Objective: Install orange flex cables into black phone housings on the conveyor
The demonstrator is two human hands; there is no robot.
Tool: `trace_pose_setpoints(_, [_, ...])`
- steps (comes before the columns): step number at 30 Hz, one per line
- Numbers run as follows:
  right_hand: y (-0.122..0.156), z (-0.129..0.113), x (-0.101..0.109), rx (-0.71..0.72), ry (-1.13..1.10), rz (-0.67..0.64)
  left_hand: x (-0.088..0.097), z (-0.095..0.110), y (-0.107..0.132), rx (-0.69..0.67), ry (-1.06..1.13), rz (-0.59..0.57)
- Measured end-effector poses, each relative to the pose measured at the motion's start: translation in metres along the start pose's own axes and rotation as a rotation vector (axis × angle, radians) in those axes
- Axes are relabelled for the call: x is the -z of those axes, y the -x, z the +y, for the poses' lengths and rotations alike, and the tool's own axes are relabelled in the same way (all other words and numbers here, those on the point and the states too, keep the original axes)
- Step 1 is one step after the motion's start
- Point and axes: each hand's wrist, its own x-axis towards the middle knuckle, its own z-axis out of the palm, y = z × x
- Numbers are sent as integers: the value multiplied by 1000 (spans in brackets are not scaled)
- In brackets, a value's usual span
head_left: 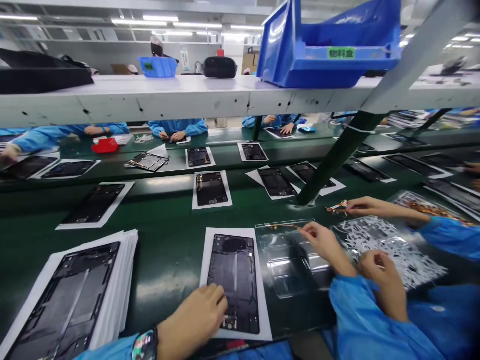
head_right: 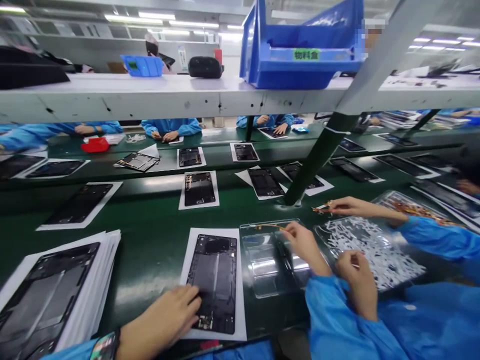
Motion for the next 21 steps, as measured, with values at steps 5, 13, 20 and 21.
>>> trace_pose_setpoints(5, [47,-30,50,55,-134,75,42,-19,-29,82,95,198])
trace_pose_setpoints(13, [128,-62,59,-41,-199,254,32,-7,-195,186,207,372])
trace_pose_setpoints(20, [201,-34,36,-218,-310,183,46,-30,-264,321,264,359])
trace_pose_setpoints(21, [210,-28,35,-248,-316,179,48,-35,-268,321,282,327])
